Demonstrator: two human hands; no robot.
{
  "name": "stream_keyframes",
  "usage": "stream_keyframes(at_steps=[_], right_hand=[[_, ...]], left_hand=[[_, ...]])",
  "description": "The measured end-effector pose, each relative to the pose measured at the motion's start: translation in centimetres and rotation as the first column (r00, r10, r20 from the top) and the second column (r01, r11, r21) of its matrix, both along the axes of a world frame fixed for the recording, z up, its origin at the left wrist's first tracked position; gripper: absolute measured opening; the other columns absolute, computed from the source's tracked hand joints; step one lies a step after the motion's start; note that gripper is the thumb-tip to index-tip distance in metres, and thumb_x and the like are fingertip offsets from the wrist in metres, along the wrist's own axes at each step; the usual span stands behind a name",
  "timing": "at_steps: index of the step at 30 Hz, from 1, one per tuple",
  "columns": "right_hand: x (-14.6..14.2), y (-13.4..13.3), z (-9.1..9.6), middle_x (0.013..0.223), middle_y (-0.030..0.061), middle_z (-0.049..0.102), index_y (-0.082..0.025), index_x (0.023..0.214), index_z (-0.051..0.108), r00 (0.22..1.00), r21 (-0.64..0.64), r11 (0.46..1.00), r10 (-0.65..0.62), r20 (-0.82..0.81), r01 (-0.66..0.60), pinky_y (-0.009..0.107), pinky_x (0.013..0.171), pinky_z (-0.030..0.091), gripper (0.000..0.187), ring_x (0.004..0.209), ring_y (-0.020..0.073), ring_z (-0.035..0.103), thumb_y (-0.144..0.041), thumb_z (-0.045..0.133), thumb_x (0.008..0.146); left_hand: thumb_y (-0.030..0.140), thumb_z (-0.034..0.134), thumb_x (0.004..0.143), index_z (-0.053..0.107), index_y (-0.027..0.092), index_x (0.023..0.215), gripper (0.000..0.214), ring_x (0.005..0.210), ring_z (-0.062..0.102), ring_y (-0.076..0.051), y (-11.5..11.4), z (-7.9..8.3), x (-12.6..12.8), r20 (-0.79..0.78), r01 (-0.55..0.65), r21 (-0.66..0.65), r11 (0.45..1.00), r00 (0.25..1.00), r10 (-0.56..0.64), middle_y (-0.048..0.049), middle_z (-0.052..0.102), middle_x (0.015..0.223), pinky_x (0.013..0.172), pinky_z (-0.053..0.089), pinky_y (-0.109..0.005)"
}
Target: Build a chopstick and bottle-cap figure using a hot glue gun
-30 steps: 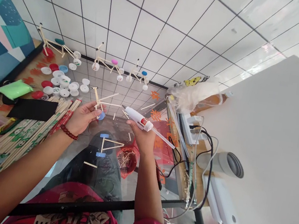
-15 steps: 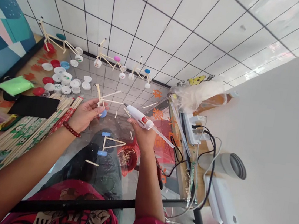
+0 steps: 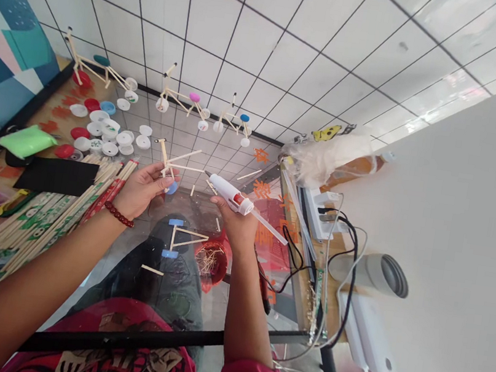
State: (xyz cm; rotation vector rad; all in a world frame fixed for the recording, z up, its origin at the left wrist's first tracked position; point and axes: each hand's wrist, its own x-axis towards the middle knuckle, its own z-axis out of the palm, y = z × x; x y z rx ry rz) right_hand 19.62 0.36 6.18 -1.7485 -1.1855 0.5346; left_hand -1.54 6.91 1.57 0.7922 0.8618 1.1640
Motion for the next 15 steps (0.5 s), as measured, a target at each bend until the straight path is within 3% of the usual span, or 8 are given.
stream_keyframes(at_steps=[15], right_hand=[[-0.04,-0.15,0.2,0.069,0.0022,0.068,-0.018,0.075,0.07,1.0,-0.008,1.0,0.019,0.013,-0.019,0.031,0.067,0.049,0.036,0.07,0.0192,0.061,-0.051,0.077,0.062]], left_hand=[[0.032,0.086,0.061,0.068,0.017,0.098,0.045,0.093,0.068,-0.019,0.03,-0.08,-0.05,0.002,0.01,0.005,1.0,1.0,-0.01,-0.0079,0.071,0.104,0.074,0.055,-0.03]])
